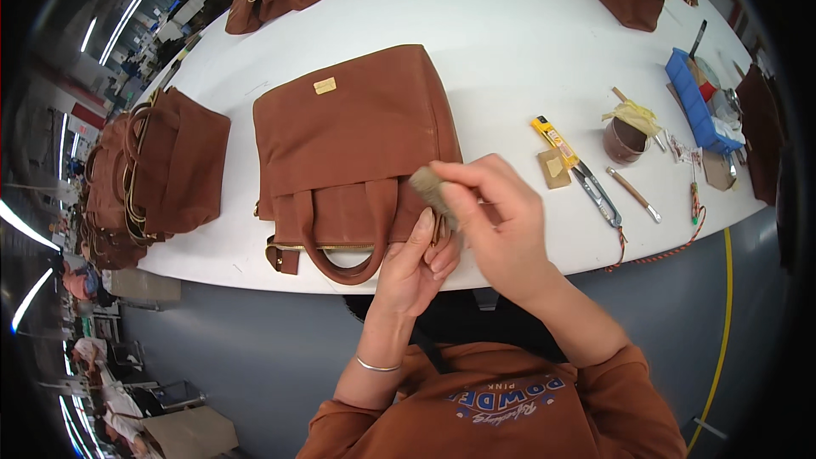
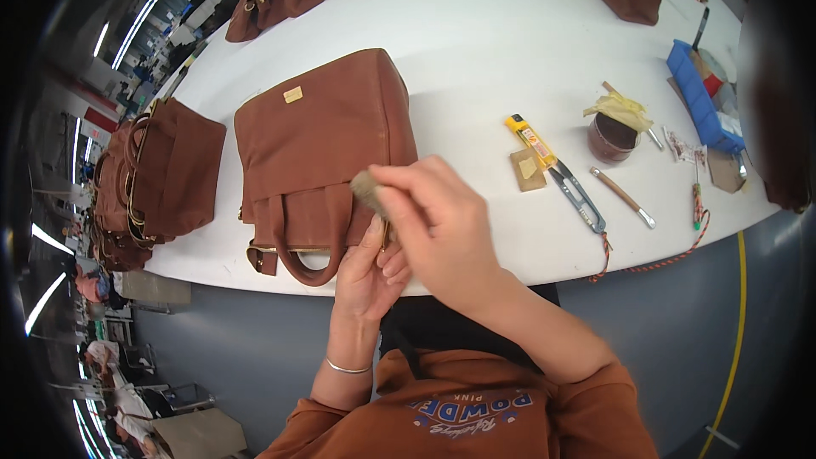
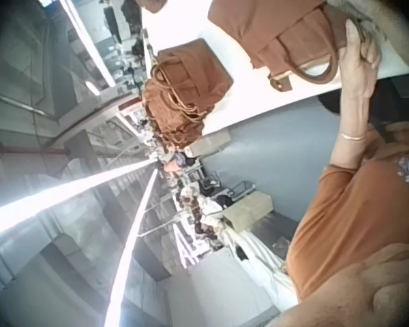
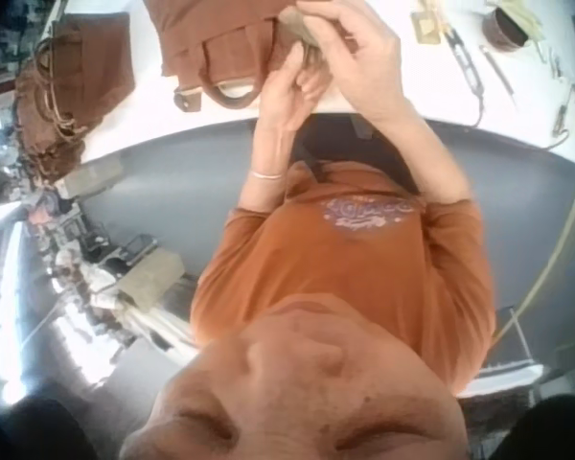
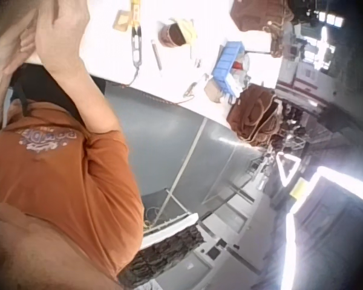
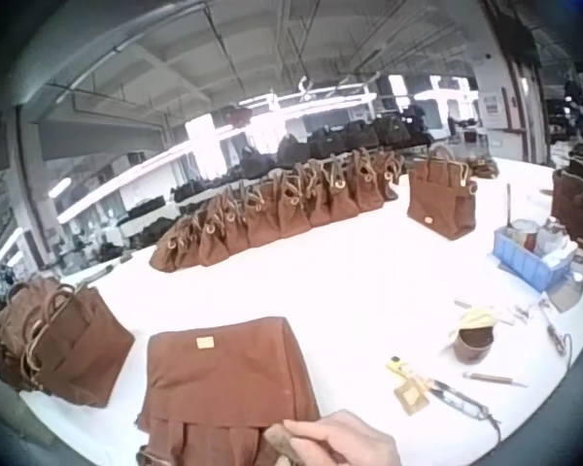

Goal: The person rubs the seams and edges of a brown handbag with a small block, then uses a craft knife to trim threads. They repeat this process on multiple handbags, inspecting the zippers and handles between steps.

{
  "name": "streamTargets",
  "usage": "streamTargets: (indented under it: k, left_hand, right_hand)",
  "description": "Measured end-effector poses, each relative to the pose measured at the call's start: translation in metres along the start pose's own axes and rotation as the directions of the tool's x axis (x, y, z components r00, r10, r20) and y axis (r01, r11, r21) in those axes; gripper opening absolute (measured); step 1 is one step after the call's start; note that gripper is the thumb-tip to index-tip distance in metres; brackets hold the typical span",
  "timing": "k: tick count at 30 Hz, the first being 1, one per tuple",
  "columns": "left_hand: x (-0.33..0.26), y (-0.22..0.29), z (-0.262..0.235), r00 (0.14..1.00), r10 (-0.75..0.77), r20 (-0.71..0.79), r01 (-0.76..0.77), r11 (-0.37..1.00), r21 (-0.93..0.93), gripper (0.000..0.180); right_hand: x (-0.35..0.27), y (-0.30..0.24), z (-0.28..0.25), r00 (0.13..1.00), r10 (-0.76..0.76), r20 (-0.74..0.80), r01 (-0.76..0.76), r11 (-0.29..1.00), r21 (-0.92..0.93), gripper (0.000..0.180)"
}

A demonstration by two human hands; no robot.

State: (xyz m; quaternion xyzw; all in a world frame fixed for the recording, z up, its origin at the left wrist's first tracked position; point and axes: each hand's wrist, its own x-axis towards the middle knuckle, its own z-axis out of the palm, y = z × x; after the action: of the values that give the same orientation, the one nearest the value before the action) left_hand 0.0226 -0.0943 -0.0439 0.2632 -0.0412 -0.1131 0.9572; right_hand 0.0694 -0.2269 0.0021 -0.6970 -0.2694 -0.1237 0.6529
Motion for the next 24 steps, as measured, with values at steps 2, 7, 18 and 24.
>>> streamTargets:
  k: [2, 7, 18, 24]
  left_hand:
    - [-0.001, -0.004, 0.009, 0.988, 0.083, -0.127, -0.053, 0.973, 0.224, 0.031]
    - [-0.001, -0.008, 0.013, 0.97, 0.174, -0.172, -0.101, 0.925, 0.366, 0.034]
    - [-0.001, -0.015, 0.011, 0.939, 0.261, -0.222, -0.148, 0.894, 0.423, 0.035]
    - [0.001, -0.013, 0.019, 0.933, 0.281, -0.225, -0.144, 0.863, 0.483, 0.035]
  right_hand:
    - [-0.003, -0.007, -0.015, 0.981, 0.187, -0.043, -0.181, 0.978, 0.105, 0.019]
    - [-0.02, -0.01, -0.027, 0.989, 0.148, 0.001, -0.148, 0.989, -0.017, 0.021]
    - [-0.02, -0.012, -0.019, 0.977, -0.141, 0.159, 0.187, 0.925, -0.33, 0.025]
    - [-0.005, -0.025, -0.042, 0.978, -0.195, 0.075, 0.209, 0.902, -0.379, 0.025]
